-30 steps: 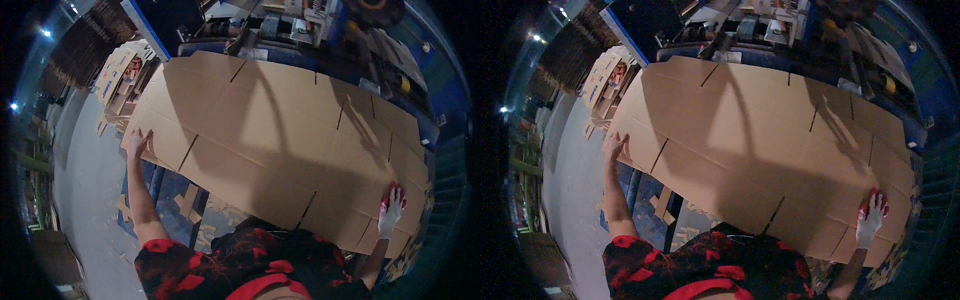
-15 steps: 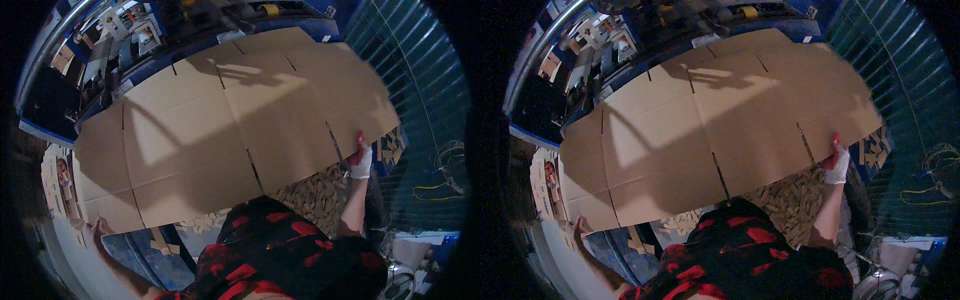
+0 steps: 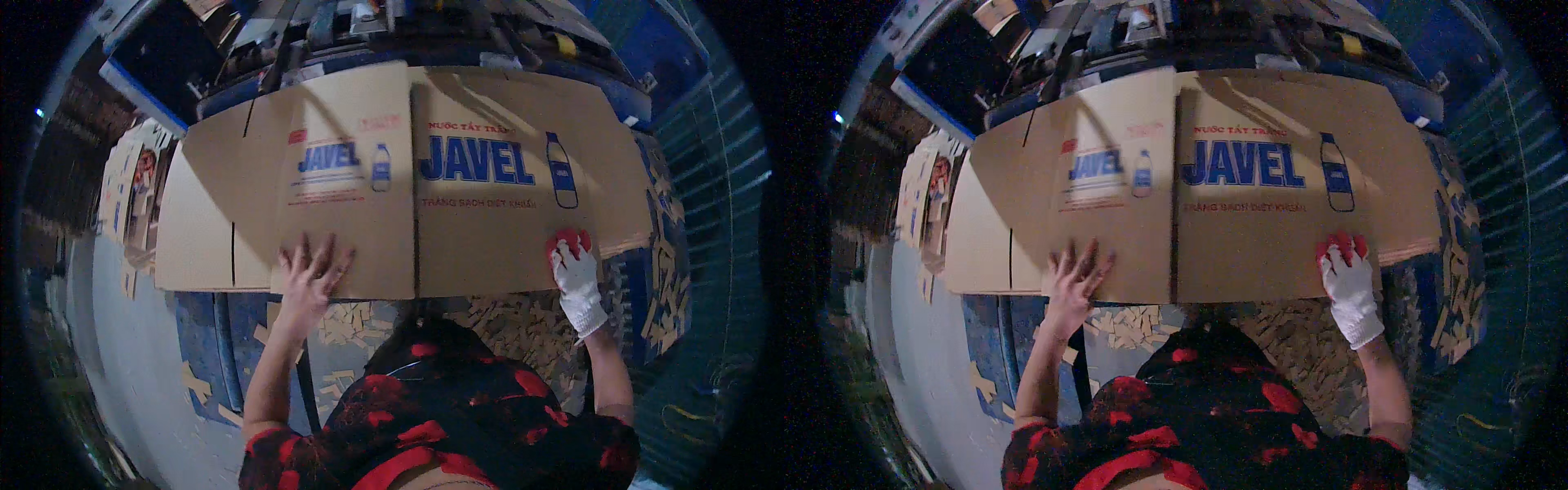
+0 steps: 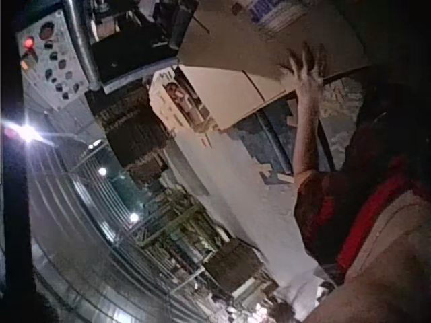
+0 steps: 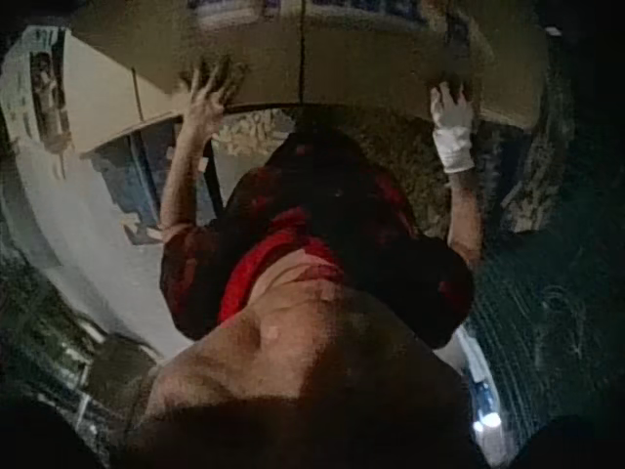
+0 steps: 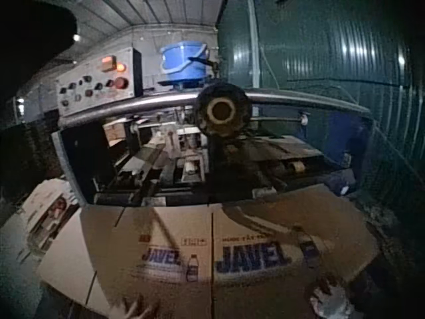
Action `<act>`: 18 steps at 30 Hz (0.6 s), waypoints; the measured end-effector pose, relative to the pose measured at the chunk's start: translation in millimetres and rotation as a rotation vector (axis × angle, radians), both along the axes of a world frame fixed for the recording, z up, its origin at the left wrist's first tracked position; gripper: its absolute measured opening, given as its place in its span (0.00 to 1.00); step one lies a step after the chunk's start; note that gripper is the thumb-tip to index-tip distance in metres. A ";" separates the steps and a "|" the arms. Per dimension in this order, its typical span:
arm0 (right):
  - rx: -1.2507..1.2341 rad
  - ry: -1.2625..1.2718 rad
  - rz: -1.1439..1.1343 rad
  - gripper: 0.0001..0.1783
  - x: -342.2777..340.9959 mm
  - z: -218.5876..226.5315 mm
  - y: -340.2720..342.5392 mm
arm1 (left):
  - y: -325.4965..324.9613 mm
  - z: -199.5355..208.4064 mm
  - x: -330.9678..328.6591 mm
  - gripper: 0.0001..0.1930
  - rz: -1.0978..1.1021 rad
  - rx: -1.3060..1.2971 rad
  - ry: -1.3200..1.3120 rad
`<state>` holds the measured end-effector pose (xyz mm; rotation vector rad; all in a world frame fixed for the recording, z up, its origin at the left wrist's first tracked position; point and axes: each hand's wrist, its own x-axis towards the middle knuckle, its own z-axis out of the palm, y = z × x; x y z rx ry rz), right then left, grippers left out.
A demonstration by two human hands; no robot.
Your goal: The person repeatedly folds flat cardboard boxes labeled 'JAVEL' on a conveyor belt, aligning flaps and creasing edges by hand. The person handles each box one at a time, folding and placing it back on the belt.
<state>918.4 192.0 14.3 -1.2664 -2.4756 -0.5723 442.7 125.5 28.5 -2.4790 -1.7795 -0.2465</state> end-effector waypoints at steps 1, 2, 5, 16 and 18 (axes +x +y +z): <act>-0.013 0.075 -0.014 0.06 -2.3 1.1 2.8 | -0.4 -0.5 5.4 0.33 0.014 -0.037 0.028; -0.004 0.022 -0.011 0.06 4.9 -8.1 5.6 | -1.7 -1.5 6.9 0.34 0.025 -0.075 0.054; 0.067 -0.087 0.053 0.05 4.6 -6.2 11.0 | -2.2 -6.4 6.2 0.35 0.021 -0.032 0.024; 0.173 0.072 0.114 0.06 -34.7 -8.9 92.6 | 49.2 -17.0 -22.2 0.29 0.188 0.169 -0.114; 0.057 0.082 0.006 0.10 -47.3 -12.8 107.3 | 71.8 -18.9 -29.4 0.27 0.220 0.173 -0.145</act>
